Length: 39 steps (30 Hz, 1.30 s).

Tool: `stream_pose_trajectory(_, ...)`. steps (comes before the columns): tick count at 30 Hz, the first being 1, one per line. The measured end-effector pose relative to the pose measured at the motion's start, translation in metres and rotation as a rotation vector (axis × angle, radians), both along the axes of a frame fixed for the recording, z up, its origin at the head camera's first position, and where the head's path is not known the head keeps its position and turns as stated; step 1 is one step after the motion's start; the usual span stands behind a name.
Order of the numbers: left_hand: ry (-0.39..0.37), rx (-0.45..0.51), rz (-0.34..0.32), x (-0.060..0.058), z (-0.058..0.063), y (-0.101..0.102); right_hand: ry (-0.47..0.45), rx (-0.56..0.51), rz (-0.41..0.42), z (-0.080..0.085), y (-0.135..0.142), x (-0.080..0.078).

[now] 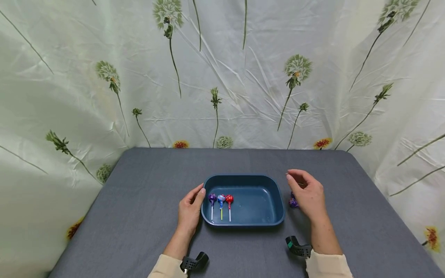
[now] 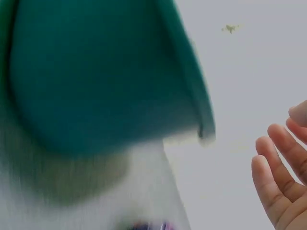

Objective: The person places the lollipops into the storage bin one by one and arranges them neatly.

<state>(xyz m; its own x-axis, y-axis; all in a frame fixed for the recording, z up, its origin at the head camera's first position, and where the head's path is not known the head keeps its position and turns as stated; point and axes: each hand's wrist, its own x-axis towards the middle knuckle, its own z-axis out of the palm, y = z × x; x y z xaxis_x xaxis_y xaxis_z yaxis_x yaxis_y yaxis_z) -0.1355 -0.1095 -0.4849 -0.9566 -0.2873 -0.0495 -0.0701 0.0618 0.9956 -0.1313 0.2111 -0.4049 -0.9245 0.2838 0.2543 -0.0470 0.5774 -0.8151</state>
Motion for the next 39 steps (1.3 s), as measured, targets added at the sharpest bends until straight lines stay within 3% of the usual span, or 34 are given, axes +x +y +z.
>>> stream_pose_trajectory(6,-0.006,-0.004,0.001,0.0,0.0,-0.001,-0.12,0.049,-0.08,-0.017,0.035,-0.004)
stream_pose_trajectory(11,-0.017,-0.013,0.001,0.001,0.0,-0.002,-0.269,0.112,-0.019,-0.039,0.047,-0.006)
stream_pose_trajectory(15,-0.027,-0.019,0.001,0.001,0.0,-0.001,-0.329,0.13,0.03,-0.052,0.049,-0.008)
stream_pose_trajectory(30,-0.032,-0.013,-0.001,0.001,0.0,0.0,-0.344,0.136,0.073,-0.054,0.049,-0.008)
stream_pose_trajectory(39,-0.033,-0.021,0.001,0.0,0.0,0.001,-0.329,0.159,0.048,-0.055,0.049,-0.009)
